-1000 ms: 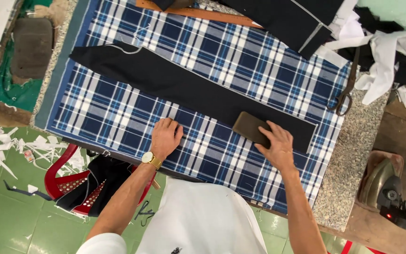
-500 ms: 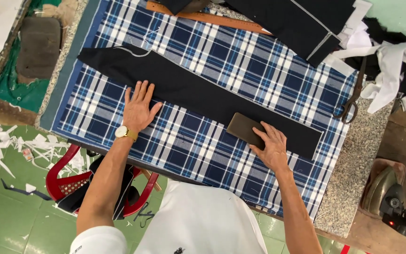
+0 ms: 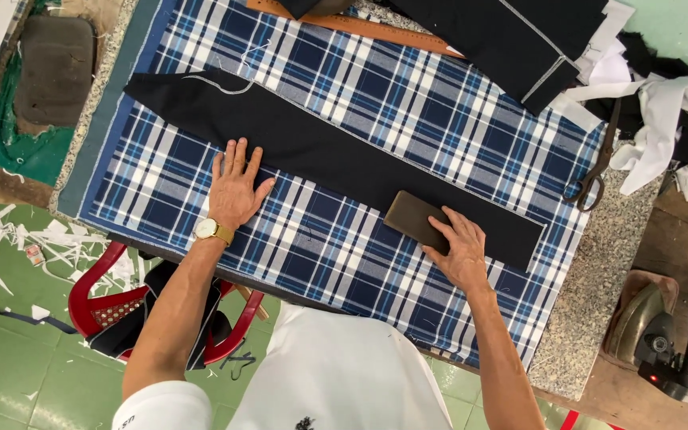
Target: The person irons a long black fabric piece on a plaid-covered table, repeatedly folding and pressing sections with a steam iron and a wooden pressing block. The person adjusts the fabric, uses the block to press seams, and continues ironing different areas until the end of the clip.
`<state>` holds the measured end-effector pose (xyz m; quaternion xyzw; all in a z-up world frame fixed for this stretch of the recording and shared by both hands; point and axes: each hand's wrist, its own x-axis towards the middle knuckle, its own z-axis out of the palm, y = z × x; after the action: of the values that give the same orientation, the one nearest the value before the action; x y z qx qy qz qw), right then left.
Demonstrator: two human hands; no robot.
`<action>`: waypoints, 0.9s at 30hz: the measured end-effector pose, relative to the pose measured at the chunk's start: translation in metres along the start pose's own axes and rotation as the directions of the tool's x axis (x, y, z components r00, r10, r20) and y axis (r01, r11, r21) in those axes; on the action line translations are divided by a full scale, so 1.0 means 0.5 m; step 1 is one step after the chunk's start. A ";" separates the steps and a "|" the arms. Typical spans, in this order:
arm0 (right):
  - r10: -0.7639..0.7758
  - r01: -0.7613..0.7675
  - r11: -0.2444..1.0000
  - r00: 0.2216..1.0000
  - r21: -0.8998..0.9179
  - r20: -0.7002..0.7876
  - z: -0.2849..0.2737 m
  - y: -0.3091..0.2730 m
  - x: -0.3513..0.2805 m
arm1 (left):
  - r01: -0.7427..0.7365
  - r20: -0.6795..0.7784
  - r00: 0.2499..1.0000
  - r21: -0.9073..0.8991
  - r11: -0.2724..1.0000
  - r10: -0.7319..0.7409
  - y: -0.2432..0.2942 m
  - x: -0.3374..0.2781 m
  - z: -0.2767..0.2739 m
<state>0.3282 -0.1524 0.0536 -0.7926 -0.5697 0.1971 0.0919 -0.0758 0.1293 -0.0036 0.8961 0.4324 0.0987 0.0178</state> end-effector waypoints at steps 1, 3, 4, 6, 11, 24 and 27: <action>0.000 0.000 1.000 1.000 0.000 0.001 0.001 0.001 0.000 | 0.001 0.001 1.000 -0.001 1.000 -0.001 0.001 0.000 0.000; -0.002 0.002 1.000 1.000 0.011 -0.011 0.004 0.004 -0.001 | -0.009 -0.007 1.000 0.015 1.000 0.009 0.002 0.000 -0.002; -0.004 0.004 1.000 1.000 0.011 -0.011 0.004 0.003 -0.001 | -0.008 -0.007 1.000 0.016 1.000 0.008 0.004 -0.001 -0.003; -0.004 0.004 1.000 1.000 0.002 -0.009 0.000 0.001 0.001 | 0.023 0.026 0.999 -0.002 1.000 -0.023 0.009 -0.001 -0.008; 0.009 -0.009 1.000 1.000 -0.001 0.006 -0.005 -0.003 0.003 | 0.004 -0.092 0.996 -0.015 1.000 -0.006 -0.012 0.011 -0.021; 0.005 -0.005 1.000 1.000 0.000 -0.010 -0.005 -0.003 -0.002 | 0.083 -0.142 0.987 0.019 0.996 -0.079 -0.099 -0.077 -0.049; 0.013 -0.013 1.000 1.000 0.016 -0.001 -0.010 -0.010 -0.004 | 0.076 -0.120 0.990 -0.009 0.997 -0.077 -0.097 -0.070 -0.042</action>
<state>0.3256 -0.1522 0.0603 -0.7956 -0.5629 0.2019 0.0973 -0.1384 0.1310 0.0056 0.8713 0.4664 0.1525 -0.0024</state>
